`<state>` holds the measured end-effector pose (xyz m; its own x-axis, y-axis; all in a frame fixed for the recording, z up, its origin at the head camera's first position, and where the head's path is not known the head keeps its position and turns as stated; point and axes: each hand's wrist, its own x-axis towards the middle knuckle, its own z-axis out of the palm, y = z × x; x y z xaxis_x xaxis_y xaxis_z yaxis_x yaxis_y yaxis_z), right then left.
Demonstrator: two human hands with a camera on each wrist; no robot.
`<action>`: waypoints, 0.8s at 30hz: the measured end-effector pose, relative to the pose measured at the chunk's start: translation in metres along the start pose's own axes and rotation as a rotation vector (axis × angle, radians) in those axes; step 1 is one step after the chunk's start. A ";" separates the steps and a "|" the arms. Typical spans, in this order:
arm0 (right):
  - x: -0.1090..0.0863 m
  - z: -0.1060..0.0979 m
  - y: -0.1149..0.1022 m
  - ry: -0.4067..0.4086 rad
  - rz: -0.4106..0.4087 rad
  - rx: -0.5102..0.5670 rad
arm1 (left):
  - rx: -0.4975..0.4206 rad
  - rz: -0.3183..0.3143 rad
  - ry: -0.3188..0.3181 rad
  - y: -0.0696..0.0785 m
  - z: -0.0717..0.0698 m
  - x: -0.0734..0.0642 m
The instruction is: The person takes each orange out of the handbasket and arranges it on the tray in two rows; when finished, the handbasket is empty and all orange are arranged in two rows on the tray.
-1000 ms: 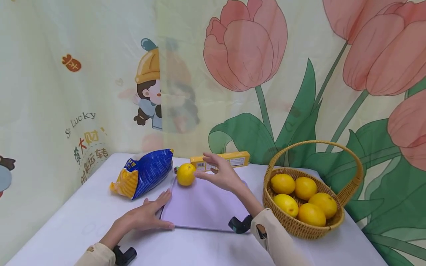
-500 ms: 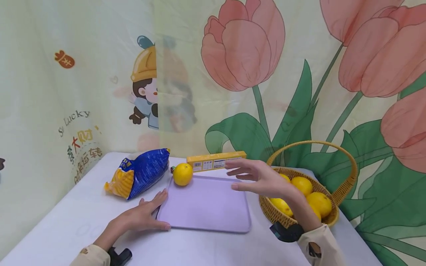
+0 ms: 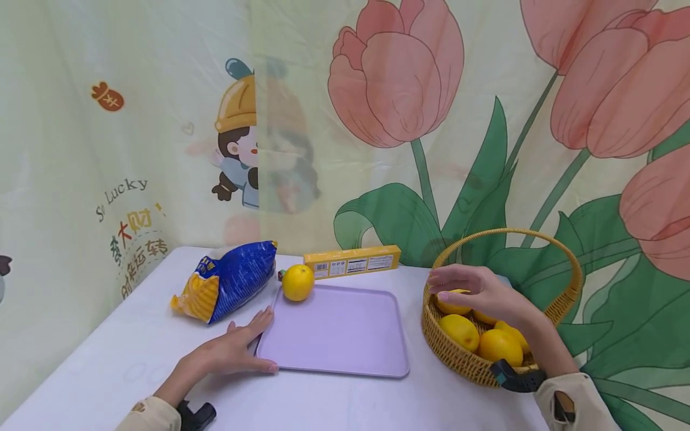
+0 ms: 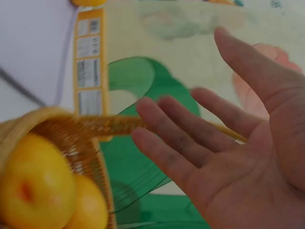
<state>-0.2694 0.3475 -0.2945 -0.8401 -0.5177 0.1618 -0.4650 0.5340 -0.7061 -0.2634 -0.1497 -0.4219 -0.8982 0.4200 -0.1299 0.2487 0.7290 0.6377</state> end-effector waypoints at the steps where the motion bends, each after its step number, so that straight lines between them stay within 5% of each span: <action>1: 0.000 -0.001 0.004 0.017 0.023 -0.004 | -0.001 0.000 0.001 0.001 0.000 0.000; 17: 0.016 -0.009 0.064 0.116 0.342 -0.018 | 0.024 -0.013 0.021 0.002 0.001 -0.002; 24: 0.025 -0.011 0.063 0.155 0.484 -0.050 | 0.025 -0.019 0.019 0.003 0.001 -0.002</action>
<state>-0.3229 0.3751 -0.3273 -0.9924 -0.0993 -0.0726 -0.0215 0.7213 -0.6923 -0.2611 -0.1481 -0.4205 -0.9097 0.3952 -0.1271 0.2400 0.7504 0.6159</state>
